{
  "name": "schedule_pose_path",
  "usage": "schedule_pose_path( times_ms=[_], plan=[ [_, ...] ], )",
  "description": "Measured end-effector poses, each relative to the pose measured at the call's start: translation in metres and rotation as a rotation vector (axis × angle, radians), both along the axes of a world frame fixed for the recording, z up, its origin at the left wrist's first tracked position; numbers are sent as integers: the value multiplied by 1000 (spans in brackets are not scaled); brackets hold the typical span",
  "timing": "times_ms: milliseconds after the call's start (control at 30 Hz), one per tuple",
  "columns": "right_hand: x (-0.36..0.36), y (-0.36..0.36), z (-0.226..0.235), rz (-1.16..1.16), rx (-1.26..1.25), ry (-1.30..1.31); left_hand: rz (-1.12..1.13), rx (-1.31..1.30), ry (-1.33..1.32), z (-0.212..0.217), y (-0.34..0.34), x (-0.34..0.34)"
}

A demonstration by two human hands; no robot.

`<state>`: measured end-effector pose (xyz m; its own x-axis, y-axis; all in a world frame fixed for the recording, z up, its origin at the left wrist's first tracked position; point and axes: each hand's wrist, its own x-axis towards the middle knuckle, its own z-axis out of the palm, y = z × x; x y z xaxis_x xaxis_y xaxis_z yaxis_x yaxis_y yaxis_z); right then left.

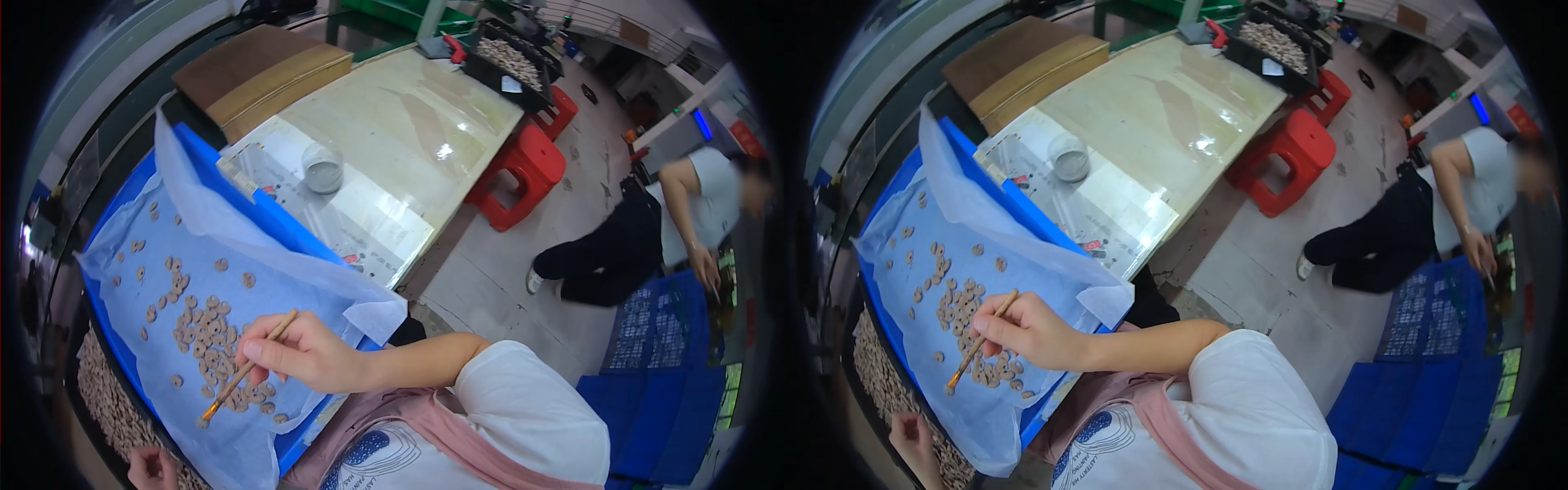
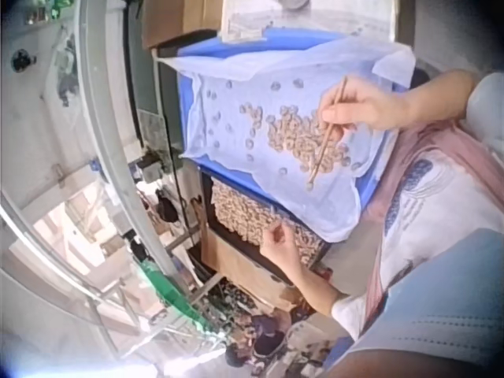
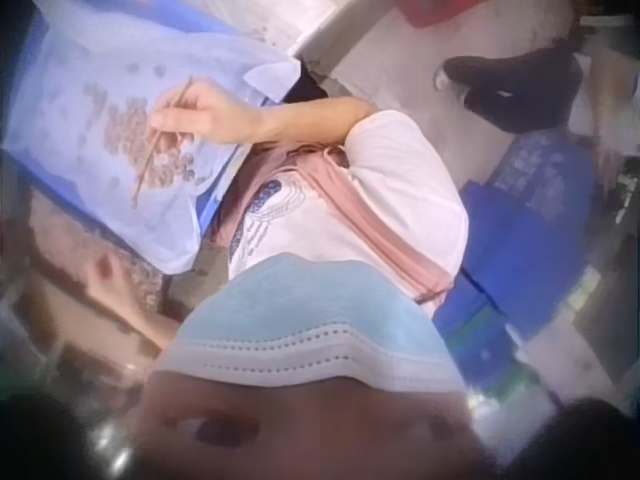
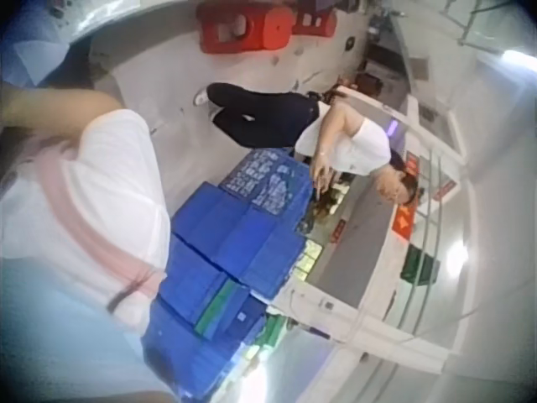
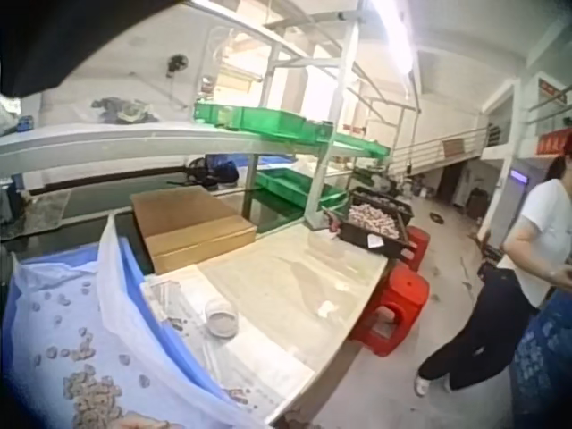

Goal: Picking small molded rubber or foam parts from a tray and applying a substance to them using a handheld brush.

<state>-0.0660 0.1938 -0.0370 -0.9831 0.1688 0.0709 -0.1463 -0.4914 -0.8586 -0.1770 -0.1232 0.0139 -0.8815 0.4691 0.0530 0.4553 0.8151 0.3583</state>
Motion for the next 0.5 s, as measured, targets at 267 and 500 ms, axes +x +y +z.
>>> schedule_pose_path(
  times_ms=[267, 500],
  plan=[
    [-1, -21, 0, -413, -72, -142, 160, 55, 200, 16, -43, -60],
    [-3, -25, -10, -217, 60, -7, 42, -127, 168, -38, -43, -54]
  ],
)
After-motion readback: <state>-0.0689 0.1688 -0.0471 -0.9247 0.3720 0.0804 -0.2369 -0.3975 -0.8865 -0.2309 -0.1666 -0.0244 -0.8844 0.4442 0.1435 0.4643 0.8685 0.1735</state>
